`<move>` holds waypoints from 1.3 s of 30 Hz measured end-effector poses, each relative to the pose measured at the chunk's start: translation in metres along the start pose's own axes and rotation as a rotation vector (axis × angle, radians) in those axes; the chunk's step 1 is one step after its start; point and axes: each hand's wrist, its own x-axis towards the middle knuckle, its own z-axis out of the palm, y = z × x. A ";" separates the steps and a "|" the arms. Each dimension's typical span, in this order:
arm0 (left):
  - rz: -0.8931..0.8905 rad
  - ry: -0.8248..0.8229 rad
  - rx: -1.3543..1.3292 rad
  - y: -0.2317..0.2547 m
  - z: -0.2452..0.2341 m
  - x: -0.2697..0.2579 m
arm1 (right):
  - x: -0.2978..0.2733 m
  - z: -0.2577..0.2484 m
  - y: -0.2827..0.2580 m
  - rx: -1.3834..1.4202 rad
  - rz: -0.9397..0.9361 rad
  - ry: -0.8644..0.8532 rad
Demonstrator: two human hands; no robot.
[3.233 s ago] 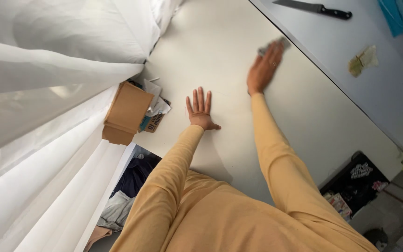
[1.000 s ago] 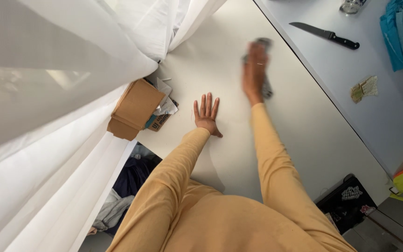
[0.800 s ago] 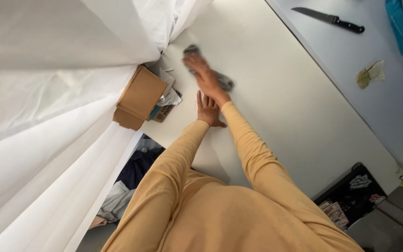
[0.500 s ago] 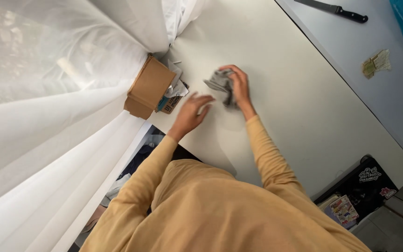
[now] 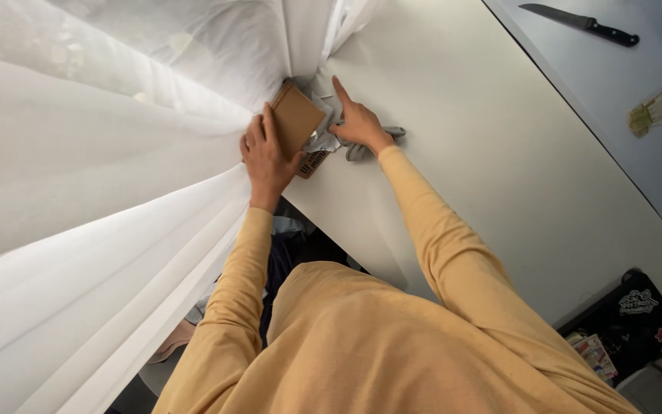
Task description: The person clears a cluttered desk by moving a certificate and a book onto a nearby shelf, then wipes the desk surface with a cloth. They reposition a laptop, a stuffed toy, a computer mouse, and a mousepad, and continue wiping the desk. Finally, they place a small notebook on the laptop and wipe the remaining surface.
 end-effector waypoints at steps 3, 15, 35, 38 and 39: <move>0.006 0.025 0.091 0.002 0.002 -0.004 | 0.044 0.027 0.025 -0.218 0.000 -0.050; -0.320 -0.145 -0.725 -0.024 0.037 -0.021 | -0.016 0.054 0.019 -0.159 -0.134 0.055; -0.365 -0.227 -1.265 0.015 0.049 -0.054 | -0.127 0.007 0.054 0.857 0.191 0.239; -0.364 -0.248 -1.177 0.021 0.050 -0.059 | -0.121 0.042 0.042 0.924 0.166 0.166; -0.371 -0.248 -1.121 0.020 0.054 -0.060 | -0.117 0.049 0.034 0.935 0.170 0.160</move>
